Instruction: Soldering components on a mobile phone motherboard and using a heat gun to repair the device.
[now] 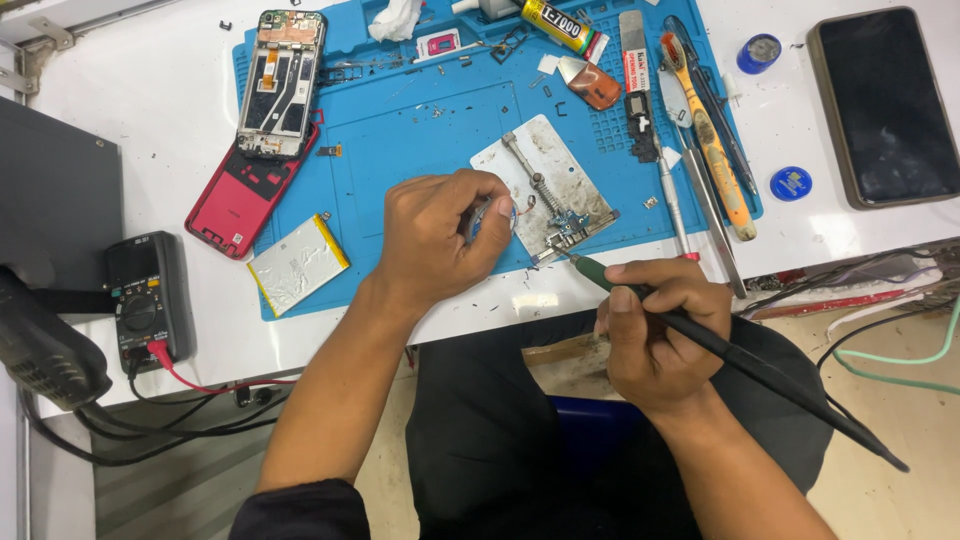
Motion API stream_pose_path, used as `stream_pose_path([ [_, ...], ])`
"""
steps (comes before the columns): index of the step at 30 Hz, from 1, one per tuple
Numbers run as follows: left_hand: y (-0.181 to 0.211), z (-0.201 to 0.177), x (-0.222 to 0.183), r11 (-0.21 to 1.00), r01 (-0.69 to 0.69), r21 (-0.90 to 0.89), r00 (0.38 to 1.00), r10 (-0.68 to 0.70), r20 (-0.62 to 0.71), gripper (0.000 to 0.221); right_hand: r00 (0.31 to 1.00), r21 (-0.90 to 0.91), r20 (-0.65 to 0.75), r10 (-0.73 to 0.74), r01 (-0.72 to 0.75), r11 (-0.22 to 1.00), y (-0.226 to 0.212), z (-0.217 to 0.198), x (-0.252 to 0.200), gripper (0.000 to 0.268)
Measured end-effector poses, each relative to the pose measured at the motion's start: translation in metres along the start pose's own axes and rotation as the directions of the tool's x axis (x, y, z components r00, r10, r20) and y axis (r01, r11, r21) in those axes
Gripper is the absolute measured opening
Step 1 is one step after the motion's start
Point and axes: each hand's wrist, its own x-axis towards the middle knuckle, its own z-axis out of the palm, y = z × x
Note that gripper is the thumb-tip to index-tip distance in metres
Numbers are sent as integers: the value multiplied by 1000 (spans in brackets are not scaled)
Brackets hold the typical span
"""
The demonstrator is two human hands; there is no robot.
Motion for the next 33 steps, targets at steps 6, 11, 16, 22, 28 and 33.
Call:
stream_pose_path([
  [6,-2,-1,-1,1000,3,14,1000,-3,2,21,1000,-5,-15,-14,14,1000,0,3,1,19],
  [11,-2,-1,-1,1000,1,14,1000,-1,9,20,1000,-7,-13,-6,6,1000,0,2,-1,18],
  [16,-2,0,0,1000,-1,10,1000,1,6,20,1000,23,-17,3,-2,1000,2,3,-2,18],
  [22,-2,-1,0,1000,-7,5,1000,7,7,20,1000,36,-13,7,-7,999,2,4,-2,18],
  [28,-2,0,0,1000,-7,12,1000,7,8,20,1000,27,-12,11,-11,1000,4,3,-3,18],
  [33,-2,-1,-1,1000,-6,12,1000,6,3,19,1000,14,-14,-1,1,1000,5,2,-3,18],
])
